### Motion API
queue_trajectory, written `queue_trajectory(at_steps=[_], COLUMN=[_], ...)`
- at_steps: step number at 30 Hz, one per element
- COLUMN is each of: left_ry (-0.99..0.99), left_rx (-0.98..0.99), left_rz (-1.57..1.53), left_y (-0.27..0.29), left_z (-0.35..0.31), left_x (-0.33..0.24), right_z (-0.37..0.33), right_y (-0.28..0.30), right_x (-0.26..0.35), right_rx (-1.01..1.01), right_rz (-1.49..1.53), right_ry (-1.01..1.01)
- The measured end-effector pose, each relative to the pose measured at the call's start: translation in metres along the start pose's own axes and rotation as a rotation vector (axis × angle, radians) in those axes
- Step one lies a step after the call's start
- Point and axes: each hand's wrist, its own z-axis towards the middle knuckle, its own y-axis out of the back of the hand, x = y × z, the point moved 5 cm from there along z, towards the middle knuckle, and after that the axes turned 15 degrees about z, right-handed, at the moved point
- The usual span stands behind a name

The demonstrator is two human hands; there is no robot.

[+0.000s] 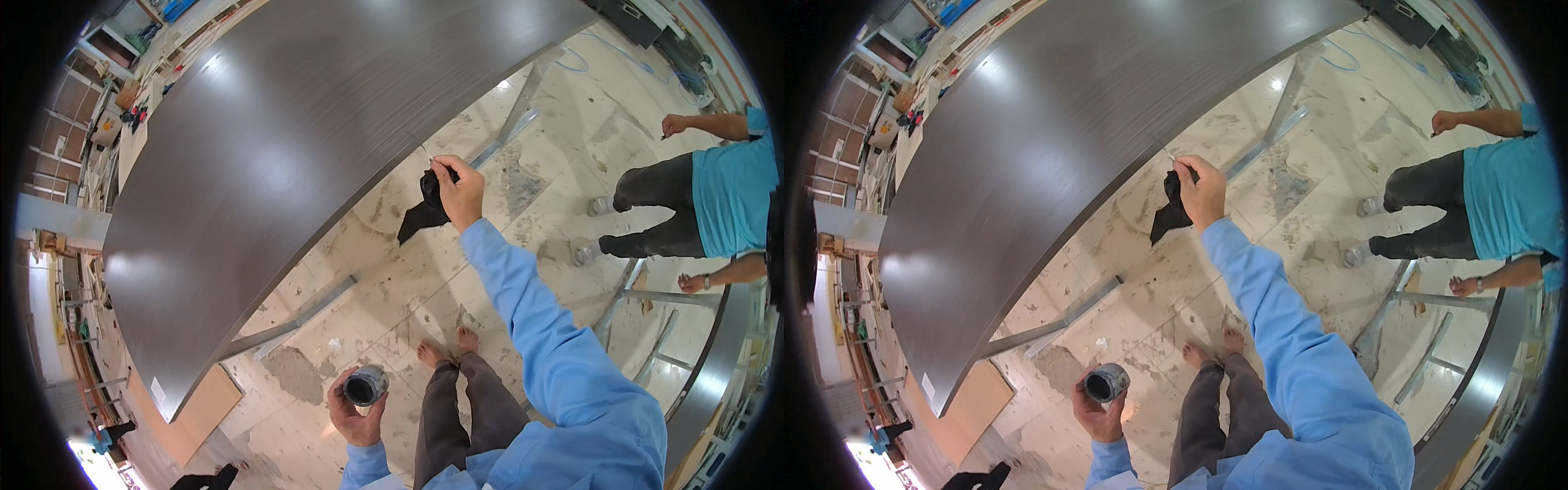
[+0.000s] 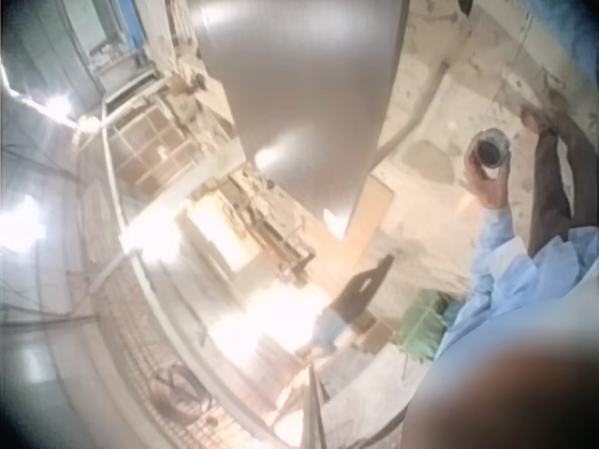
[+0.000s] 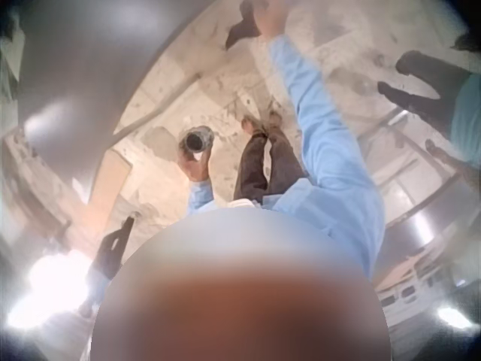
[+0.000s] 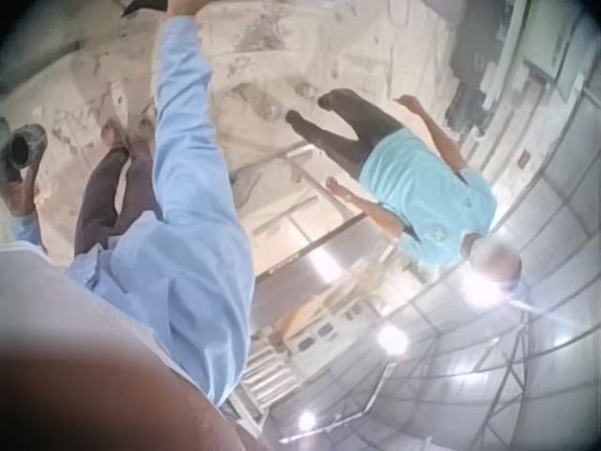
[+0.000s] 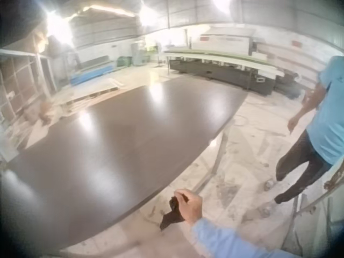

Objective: The person wipes the surface of a large gray table with a black cloth, repeatedly dipping the cloth into a small container held in the other hand. The person moves around the table, wiping different sections and occasionally dipping the cloth again.

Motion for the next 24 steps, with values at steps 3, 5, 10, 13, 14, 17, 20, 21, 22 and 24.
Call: queue_trajectory(at_steps=[3,5,10,13,14,17,20,21,22,24], left_ry=[0.011,0.022,0.052,0.063,0.075,0.094,0.088,0.083,0.083,0.087], left_rx=[-0.016,-0.024,-0.02,-0.03,-0.031,-0.042,-0.062,-0.067,-0.077,-0.096], left_rz=[0.021,0.031,0.016,0.003,-0.002,0.008,0.031,0.04,0.028,-0.026], left_y=[0.0,-0.001,-0.011,-0.018,-0.02,-0.022,-0.022,-0.023,-0.023,-0.022], left_z=[-0.01,-0.016,-0.031,-0.038,-0.04,-0.046,-0.051,-0.052,-0.053,-0.057], left_x=[0.003,0.004,0.001,-0.003,-0.004,-0.007,-0.01,-0.011,-0.011,-0.011], right_z=[-0.011,-0.018,-0.008,-0.002,-0.003,-0.005,-0.007,-0.006,-0.005,-0.001], right_y=[-0.008,-0.015,0.0,-0.006,-0.012,-0.009,-0.004,-0.005,-0.004,-0.005], right_x=[0.004,0.007,0.01,0.008,0.007,0.008,0.004,0.005,0.007,0.012], right_rx=[0.171,0.353,0.057,0.157,0.264,0.173,0.1,0.138,0.14,0.195], right_rz=[-0.034,-0.04,-0.043,-0.048,-0.05,0.025,0.018,0.014,0.022,-0.028], right_ry=[0.064,0.084,0.052,0.043,0.044,0.084,0.008,0.015,0.044,0.14])
